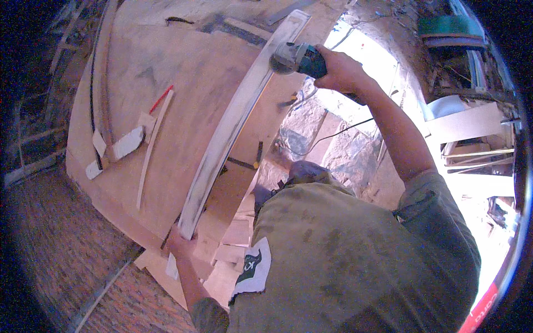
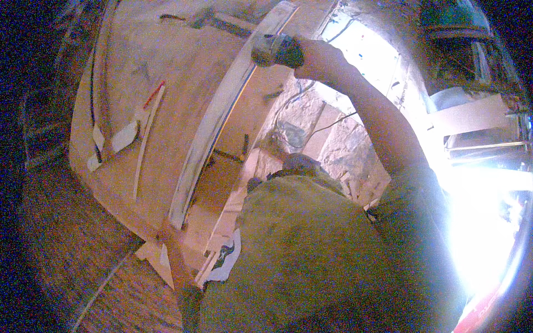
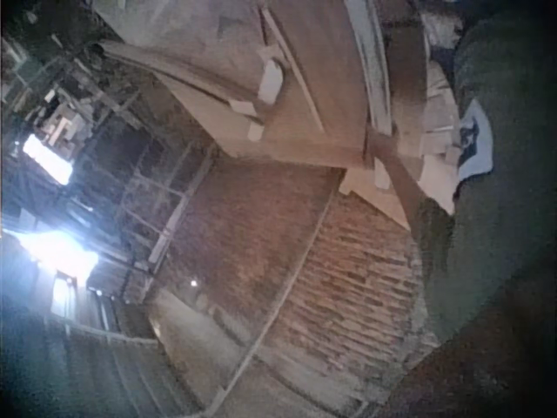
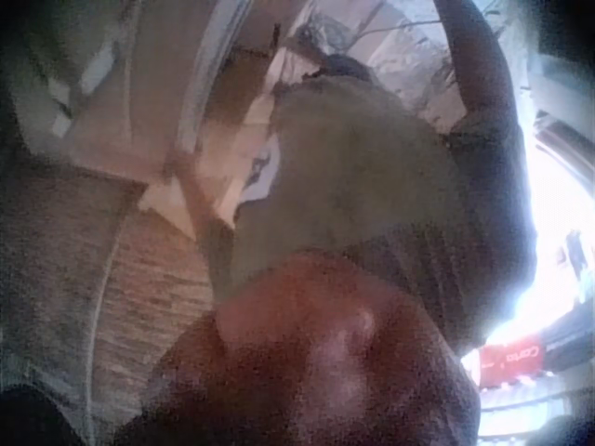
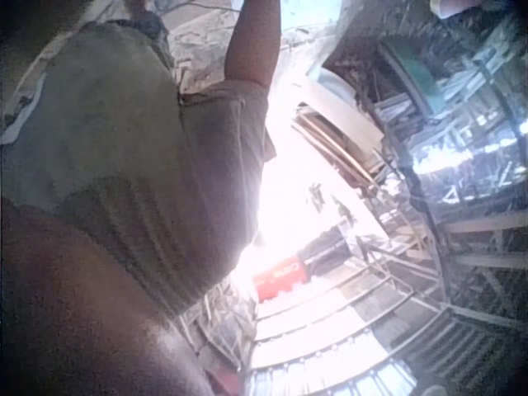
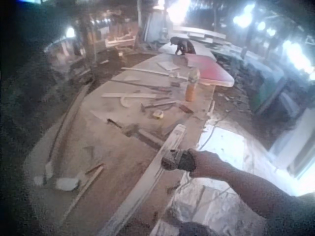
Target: The person marks a curved line on a long wooden plank using a flexible ruler and a pencil, then uses an angle grinder to cut and smooth the plank along the marked line.
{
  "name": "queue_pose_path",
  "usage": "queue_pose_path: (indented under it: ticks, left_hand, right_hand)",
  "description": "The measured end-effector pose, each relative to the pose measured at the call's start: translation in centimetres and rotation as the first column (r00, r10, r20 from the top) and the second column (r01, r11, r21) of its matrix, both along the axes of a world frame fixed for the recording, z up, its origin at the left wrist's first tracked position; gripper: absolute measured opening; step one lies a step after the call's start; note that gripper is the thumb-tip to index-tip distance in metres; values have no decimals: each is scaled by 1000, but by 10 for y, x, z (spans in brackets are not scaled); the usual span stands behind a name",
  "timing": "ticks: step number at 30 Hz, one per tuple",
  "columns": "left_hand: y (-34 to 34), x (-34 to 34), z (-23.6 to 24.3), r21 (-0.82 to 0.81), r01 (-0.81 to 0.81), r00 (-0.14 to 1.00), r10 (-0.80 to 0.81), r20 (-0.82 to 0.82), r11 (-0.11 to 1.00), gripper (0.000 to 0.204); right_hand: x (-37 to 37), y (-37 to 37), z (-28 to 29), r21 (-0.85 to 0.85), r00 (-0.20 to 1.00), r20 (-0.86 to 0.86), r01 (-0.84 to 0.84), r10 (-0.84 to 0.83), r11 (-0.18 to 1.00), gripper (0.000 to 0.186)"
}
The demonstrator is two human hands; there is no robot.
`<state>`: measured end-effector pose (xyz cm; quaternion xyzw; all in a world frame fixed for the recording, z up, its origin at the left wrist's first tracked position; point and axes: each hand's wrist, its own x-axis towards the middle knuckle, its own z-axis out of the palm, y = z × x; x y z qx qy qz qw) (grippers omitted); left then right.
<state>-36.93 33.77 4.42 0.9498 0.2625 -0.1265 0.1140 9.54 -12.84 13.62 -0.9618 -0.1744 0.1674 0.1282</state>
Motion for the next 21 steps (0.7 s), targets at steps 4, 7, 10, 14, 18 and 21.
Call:
queue_pose_path:
  ticks: [4, 7, 10, 14, 18, 21]
  left_hand:
    - [-1, 1, 6, -105, 11, 993, 1, 115, 994, 62]
    - [0, -6, -4, 83, 61, 995, -67, 72, 995, 59]
    - [10, -17, -17, 54, 33, 998, -36, 52, 998, 57]
    - [11, -12, -14, 70, 19, 999, -22, 40, 997, 58]
    - [10, -10, -13, 93, 13, 1000, -14, 13, 996, 58]
    - [5, -4, -7, 82, -6, 999, 9, -31, 997, 59]
  right_hand:
    - [24, -12, 0, 7, 999, 46, 25, -25, 1000, 80]
    - [43, -24, -2, 6, 996, 81, 37, -38, 999, 77]
    - [62, -31, 5, 45, 998, 56, 24, -26, 999, 74]
    - [94, -54, -5, 129, 995, 90, 24, -36, 991, 75]
    - [114, -62, 0, 115, 995, 68, 67, -75, 991, 76]
    - [121, -71, -7, 87, 986, 97, 125, -133, 988, 80]
